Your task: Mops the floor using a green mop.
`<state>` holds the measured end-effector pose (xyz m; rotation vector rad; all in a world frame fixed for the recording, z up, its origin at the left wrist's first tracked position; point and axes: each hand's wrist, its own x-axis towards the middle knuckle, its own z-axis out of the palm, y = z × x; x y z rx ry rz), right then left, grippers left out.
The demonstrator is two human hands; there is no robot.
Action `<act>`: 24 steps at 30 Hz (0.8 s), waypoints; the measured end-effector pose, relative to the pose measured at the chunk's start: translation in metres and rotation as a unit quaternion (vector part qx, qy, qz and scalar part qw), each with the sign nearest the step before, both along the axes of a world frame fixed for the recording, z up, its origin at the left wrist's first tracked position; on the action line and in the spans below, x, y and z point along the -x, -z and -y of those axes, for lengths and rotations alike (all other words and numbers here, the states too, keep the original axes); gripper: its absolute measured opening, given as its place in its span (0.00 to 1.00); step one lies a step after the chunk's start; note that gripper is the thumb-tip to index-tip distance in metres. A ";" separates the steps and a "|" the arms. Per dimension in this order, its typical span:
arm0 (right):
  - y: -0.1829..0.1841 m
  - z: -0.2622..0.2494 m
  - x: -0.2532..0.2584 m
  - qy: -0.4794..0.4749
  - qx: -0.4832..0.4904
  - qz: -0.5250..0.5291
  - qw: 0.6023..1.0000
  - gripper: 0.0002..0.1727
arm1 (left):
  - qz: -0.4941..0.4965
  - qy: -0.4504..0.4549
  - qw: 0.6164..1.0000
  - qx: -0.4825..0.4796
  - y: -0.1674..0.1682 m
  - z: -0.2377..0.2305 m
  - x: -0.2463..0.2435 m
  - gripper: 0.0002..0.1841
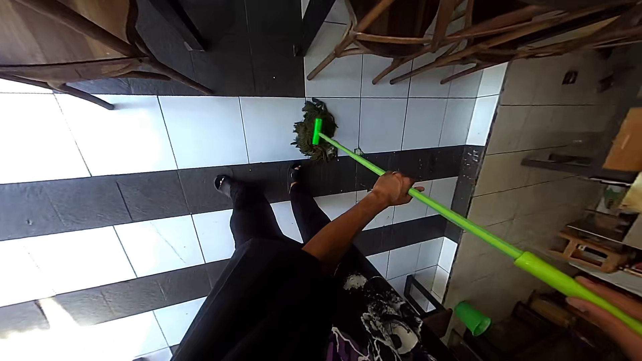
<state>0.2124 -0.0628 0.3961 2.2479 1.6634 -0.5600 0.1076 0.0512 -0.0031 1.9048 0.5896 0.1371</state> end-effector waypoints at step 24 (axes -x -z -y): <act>0.288 -0.092 0.389 -0.152 0.249 -0.259 0.921 0.27 | -0.384 -0.443 0.804 0.100 0.127 0.018 0.592 0.24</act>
